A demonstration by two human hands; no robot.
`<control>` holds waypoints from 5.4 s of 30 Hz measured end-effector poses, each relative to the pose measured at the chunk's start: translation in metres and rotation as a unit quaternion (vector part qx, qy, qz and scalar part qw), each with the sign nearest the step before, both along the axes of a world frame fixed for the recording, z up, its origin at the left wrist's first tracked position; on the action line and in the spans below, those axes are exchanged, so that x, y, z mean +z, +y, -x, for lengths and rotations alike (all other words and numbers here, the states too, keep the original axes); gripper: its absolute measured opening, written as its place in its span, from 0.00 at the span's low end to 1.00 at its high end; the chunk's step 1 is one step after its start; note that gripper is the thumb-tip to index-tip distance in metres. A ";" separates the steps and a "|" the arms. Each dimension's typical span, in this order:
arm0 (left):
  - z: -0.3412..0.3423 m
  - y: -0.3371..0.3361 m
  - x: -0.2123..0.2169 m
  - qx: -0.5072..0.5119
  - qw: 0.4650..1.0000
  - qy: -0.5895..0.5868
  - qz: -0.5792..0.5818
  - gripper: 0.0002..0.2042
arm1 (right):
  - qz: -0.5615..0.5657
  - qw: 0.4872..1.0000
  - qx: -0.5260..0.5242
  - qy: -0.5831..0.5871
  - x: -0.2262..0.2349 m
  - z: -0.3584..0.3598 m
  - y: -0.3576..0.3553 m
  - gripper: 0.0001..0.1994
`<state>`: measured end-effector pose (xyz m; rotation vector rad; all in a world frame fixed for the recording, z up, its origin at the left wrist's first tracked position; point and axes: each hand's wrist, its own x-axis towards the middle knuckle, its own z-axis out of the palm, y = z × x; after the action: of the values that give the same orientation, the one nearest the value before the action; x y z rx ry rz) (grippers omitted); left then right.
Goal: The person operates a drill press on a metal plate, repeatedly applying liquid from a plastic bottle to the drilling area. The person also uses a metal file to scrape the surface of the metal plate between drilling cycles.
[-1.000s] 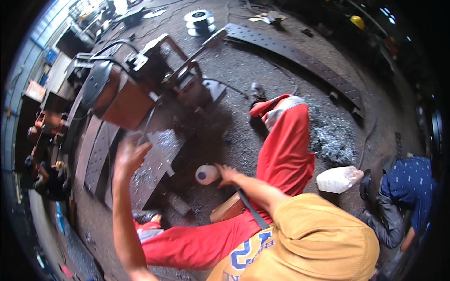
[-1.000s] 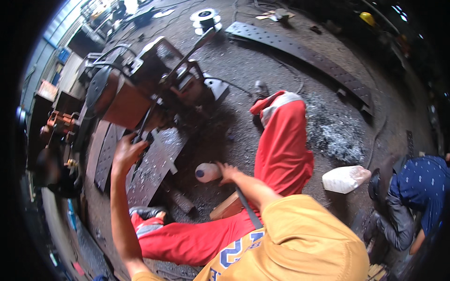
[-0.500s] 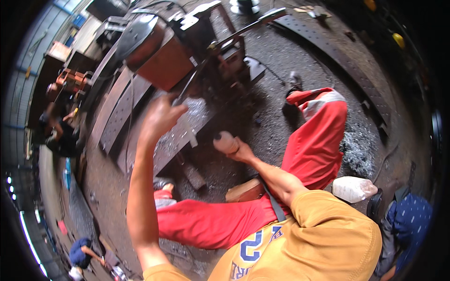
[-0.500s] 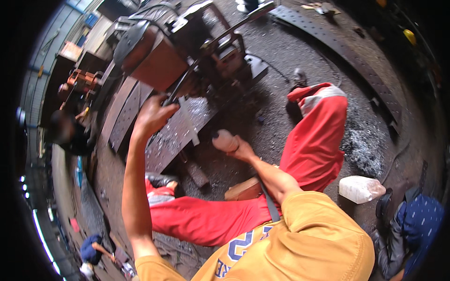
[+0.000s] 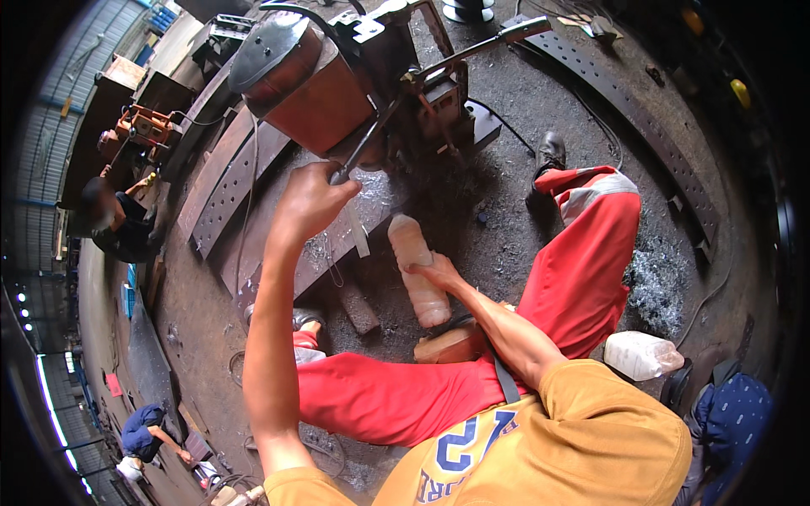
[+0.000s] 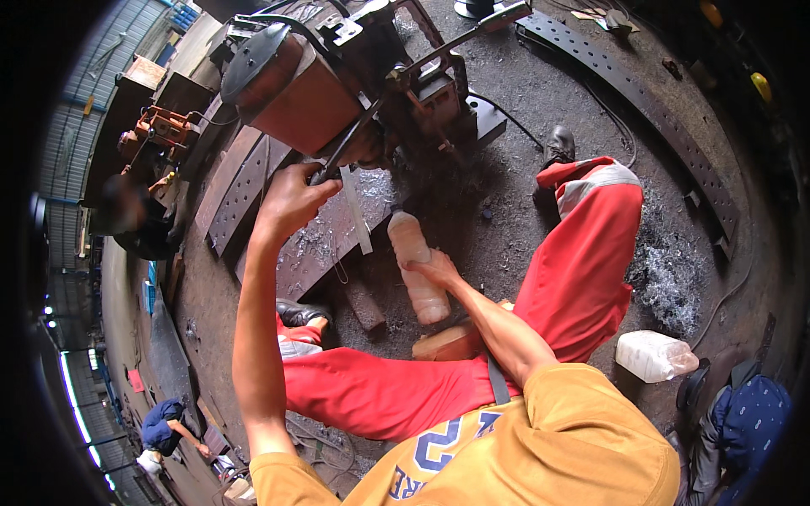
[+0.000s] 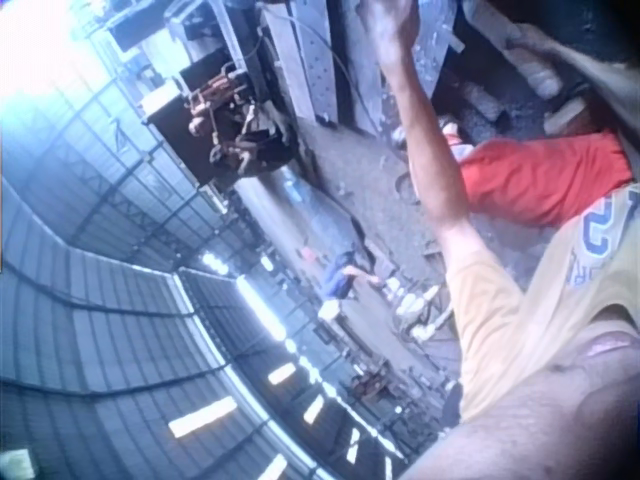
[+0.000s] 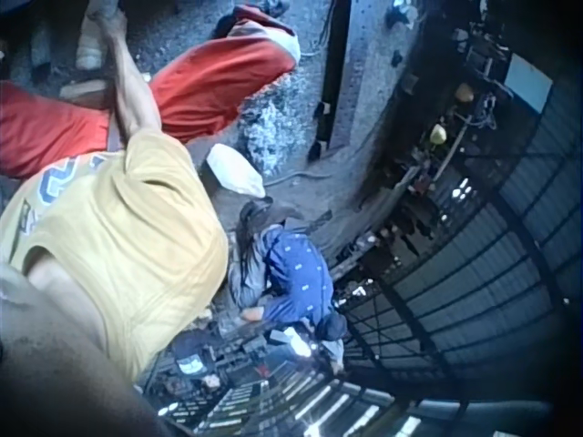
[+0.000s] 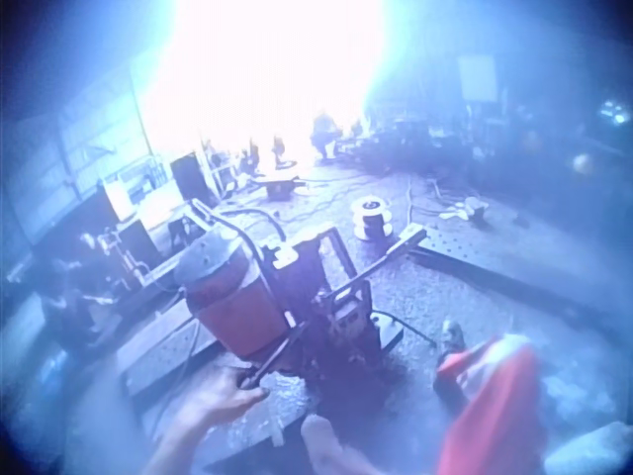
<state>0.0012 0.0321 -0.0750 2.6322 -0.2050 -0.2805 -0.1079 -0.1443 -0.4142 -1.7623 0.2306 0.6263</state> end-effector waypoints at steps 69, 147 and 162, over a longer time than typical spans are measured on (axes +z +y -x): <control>-0.001 -0.004 0.002 -0.005 1.000 0.023 -0.010 0.19 | -0.266 0.954 -0.082 0.111 0.018 -0.006 0.004 0.29; 0.000 0.003 -0.004 0.006 0.999 0.036 0.038 0.17 | -0.260 0.955 -0.051 0.133 0.022 -0.002 0.000 0.29; 0.002 0.000 0.003 0.022 0.998 0.053 0.017 0.25 | -0.235 0.960 -0.065 0.135 0.024 -0.004 -0.002 0.27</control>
<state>-0.0004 0.0319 -0.0720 2.5754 -0.1150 -0.3968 -0.1040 -0.1465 -0.3900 -1.1933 0.3512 0.7566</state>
